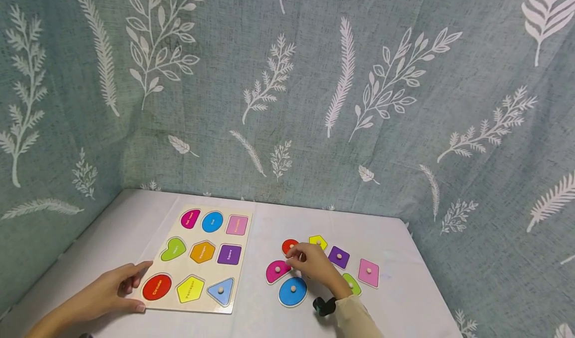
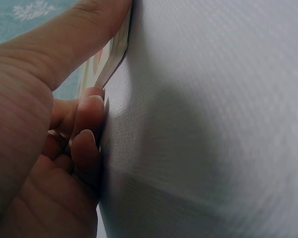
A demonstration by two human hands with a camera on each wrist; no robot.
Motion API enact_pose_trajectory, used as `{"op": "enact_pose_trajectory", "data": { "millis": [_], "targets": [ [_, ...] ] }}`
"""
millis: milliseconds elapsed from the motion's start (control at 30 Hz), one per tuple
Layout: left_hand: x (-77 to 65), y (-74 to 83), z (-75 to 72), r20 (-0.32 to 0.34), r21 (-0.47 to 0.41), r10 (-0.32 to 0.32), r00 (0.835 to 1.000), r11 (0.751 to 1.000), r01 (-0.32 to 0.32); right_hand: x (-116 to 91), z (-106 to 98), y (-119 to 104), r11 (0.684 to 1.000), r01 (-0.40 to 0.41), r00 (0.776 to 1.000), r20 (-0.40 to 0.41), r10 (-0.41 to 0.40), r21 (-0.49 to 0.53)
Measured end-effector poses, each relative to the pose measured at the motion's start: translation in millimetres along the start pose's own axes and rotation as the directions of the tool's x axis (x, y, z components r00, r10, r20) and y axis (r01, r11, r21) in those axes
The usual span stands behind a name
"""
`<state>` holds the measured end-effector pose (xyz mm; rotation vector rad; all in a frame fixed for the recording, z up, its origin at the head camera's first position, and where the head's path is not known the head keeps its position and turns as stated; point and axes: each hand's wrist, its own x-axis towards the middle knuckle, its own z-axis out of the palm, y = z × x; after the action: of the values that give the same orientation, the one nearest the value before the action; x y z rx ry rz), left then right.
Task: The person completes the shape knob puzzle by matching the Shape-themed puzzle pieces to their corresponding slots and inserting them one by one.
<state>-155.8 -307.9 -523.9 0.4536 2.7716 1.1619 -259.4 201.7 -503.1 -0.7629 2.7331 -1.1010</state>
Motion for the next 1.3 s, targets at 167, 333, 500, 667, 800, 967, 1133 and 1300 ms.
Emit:
{"op": "enact_pose_trajectory", "data": {
  "millis": [167,333,500,667,800,967,1133,1300],
  "targets": [
    [0.4,0.3,-0.5,0.005,-0.009,-0.002,1.000,1.000,0.002,-1.0,-10.4,11.4,1.000,-0.014,0.999,-0.037,0.014,-0.007],
    [1.4,0.6,-0.9,0.012,-0.004,-0.014,1.000,1.000,0.014,-0.6,-19.3,23.7,0.999,-0.041,0.997,-0.063,0.041,0.006],
    [1.7,2.3,-2.3,0.009,0.006,-0.040,0.999,0.999,0.040,2.2,-26.2,35.6,0.998,-0.054,0.993,-0.105,0.052,-0.020],
    [1.8,4.2,-3.0,0.022,-0.016,-0.057,0.998,0.998,0.058,3.2,-31.0,44.7,0.992,-0.120,0.987,-0.112,0.115,-0.040],
    [1.2,4.1,-1.7,0.019,-0.013,-0.067,0.998,0.998,0.067,3.2,-34.5,49.7,0.986,-0.161,0.981,-0.120,0.155,-0.037],
    [1.3,3.9,-0.1,0.009,-0.007,-0.108,0.994,0.994,0.108,3.0,-39.1,54.2,0.982,-0.188,0.973,-0.144,0.182,-0.029],
    [1.0,4.3,0.1,0.009,-0.018,-0.119,0.993,0.993,0.119,3.9,-41.4,57.2,0.975,-0.219,0.964,-0.159,0.213,-0.023],
    [0.5,4.9,-0.7,0.020,-0.024,-0.097,0.995,0.995,0.098,6.0,-42.5,58.8,0.973,-0.228,0.958,-0.182,0.221,-0.022]
  ]
}}
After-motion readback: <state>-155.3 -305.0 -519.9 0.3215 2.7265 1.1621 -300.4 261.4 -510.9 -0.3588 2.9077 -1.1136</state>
